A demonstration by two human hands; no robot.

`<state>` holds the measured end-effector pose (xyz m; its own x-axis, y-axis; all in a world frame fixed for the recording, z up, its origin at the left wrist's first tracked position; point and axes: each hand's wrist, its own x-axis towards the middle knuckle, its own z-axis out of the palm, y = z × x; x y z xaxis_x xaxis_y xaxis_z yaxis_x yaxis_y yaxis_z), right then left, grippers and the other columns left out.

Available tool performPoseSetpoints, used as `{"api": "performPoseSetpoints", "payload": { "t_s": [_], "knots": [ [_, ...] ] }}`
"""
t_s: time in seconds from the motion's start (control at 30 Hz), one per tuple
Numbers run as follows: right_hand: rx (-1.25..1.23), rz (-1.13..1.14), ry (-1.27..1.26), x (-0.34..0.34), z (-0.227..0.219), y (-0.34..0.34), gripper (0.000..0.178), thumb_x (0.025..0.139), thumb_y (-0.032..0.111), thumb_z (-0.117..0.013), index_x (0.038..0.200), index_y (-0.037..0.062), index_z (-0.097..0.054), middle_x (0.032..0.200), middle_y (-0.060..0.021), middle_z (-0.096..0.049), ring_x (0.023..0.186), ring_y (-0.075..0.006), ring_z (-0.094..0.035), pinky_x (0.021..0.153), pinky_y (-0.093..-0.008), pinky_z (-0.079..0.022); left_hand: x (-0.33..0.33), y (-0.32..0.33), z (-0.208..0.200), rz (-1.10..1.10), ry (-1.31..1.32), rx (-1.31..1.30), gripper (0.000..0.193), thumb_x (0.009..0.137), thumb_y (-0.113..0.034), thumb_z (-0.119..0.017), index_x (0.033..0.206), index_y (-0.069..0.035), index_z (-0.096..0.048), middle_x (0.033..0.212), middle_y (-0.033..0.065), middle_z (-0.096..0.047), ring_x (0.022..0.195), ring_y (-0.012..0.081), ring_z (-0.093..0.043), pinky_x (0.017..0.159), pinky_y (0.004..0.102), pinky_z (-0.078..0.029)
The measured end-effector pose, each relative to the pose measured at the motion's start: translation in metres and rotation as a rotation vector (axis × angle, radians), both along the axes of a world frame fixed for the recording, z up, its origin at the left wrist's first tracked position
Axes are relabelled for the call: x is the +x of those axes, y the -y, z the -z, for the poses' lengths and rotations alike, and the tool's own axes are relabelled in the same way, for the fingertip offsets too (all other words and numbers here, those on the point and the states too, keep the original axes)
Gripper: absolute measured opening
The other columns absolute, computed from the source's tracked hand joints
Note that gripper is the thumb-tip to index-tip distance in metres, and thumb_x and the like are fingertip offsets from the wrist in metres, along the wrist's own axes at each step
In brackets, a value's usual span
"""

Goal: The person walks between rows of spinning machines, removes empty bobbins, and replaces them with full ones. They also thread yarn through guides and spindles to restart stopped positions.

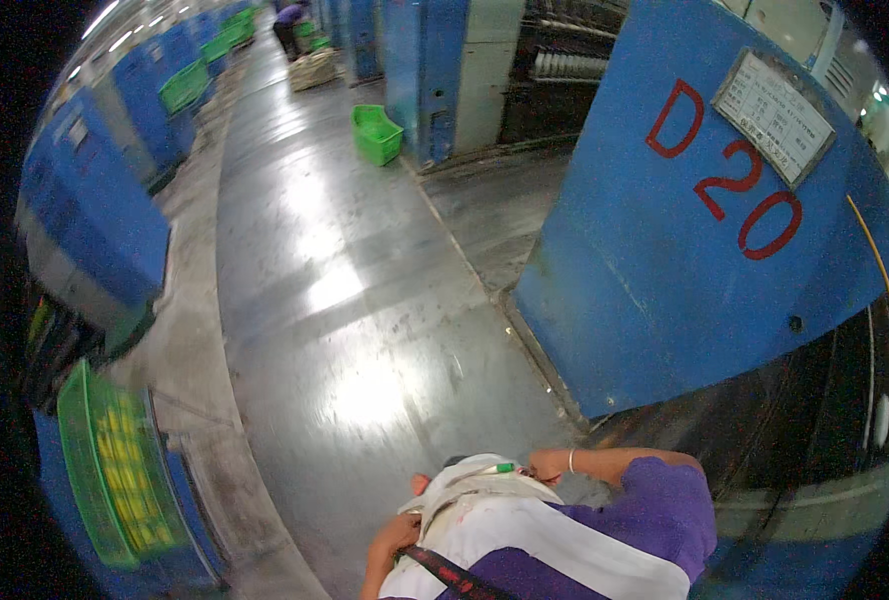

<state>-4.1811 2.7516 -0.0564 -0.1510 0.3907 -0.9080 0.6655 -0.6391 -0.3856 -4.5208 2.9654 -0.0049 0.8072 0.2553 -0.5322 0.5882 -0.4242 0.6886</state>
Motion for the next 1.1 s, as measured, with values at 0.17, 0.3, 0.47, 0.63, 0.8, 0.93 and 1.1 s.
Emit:
{"api": "performPoseSetpoints", "payload": {
  "t_s": [0.17,0.3,0.47,0.63,0.8,0.93,1.1],
  "knots": [
    [-0.020,0.435,0.077,-0.004,-0.045,-0.103,0.014,0.080,0.005,-0.050,0.078,0.0043,-0.064,0.062,-0.0068,-0.063,0.055,-0.0163,-0.062,0.053,-0.0312,-0.050,0.056,-0.153,0.046,0.200,-0.055,-0.238,0.028,0.080,-0.022,-0.055,0.093,-0.001,-0.066,0.090,0.0202,-0.066,0.074,0.0345,-0.063,0.070,0.0388,-0.050],
    [0.082,0.663,0.086,0.025,-0.019,-0.179,0.009,0.077,0.009,-0.058,0.079,0.0051,-0.066,0.063,-0.0048,-0.063,0.054,-0.0137,-0.060,0.052,-0.0285,-0.048,0.101,-0.273,0.087,0.246,-0.150,-0.309,0.030,0.080,-0.024,-0.056,0.095,0.000,-0.065,0.090,0.0195,-0.066,0.075,0.0310,-0.063,0.070,0.0380,-0.050],
    [0.047,0.897,-0.106,0.096,0.012,-0.318,0.010,0.071,0.008,-0.063,0.078,0.0032,-0.067,0.062,-0.0053,-0.063,0.053,-0.0133,-0.059,0.049,-0.0300,-0.048,0.177,-0.440,0.071,0.237,-0.320,-0.329,0.033,0.080,-0.026,-0.057,0.097,0.002,-0.064,0.091,0.0188,-0.066,0.075,0.0267,-0.062,0.070,0.0372,-0.049],
    [-0.008,0.868,-0.094,0.154,-0.003,-0.436,0.005,0.074,0.008,-0.065,0.076,0.0037,-0.065,0.065,-0.0071,-0.064,0.053,-0.0143,-0.061,0.052,-0.0298,-0.053,0.243,-0.561,0.003,-0.061,-0.192,-0.417,0.043,0.089,-0.032,-0.045,0.106,0.005,-0.060,0.101,0.0184,-0.063,0.095,0.0262,-0.058,0.082,0.0371,-0.045],
    [-0.160,1.137,-0.304,0.202,0.011,-0.554,0.009,0.077,0.008,-0.067,0.084,0.0042,-0.064,0.071,-0.0095,-0.064,0.060,-0.0151,-0.064,0.059,-0.0298,-0.056,0.312,-0.695,0.012,0.109,-0.178,-0.372,0.042,0.090,-0.030,-0.045,0.110,0.004,-0.058,0.105,0.0172,-0.062,0.098,0.0253,-0.056,0.086,0.0363,-0.043],
    [-0.015,1.210,-0.262,0.229,0.018,-0.649,0.008,0.075,0.011,-0.067,0.078,0.0057,-0.061,0.066,-0.0056,-0.061,0.059,-0.0136,-0.060,0.052,-0.0294,-0.050,0.372,-0.814,0.040,0.236,-0.237,-0.362,0.042,0.090,-0.029,-0.045,0.114,0.003,-0.056,0.109,0.0162,-0.060,0.101,0.0246,-0.054,0.089,0.0356,-0.041],
    [0.017,0.989,-0.322,0.274,0.007,-0.749,0.007,0.077,0.016,-0.064,0.080,0.0092,-0.062,0.069,-0.0017,-0.060,0.054,-0.0124,-0.054,0.051,-0.0278,-0.046,0.463,-0.939,0.063,0.406,-0.374,-0.389,0.042,0.090,-0.027,-0.045,0.118,0.002,-0.054,0.114,0.0150,-0.058,0.105,0.0238,-0.052,0.092,0.0348,-0.038]
  ]
}}
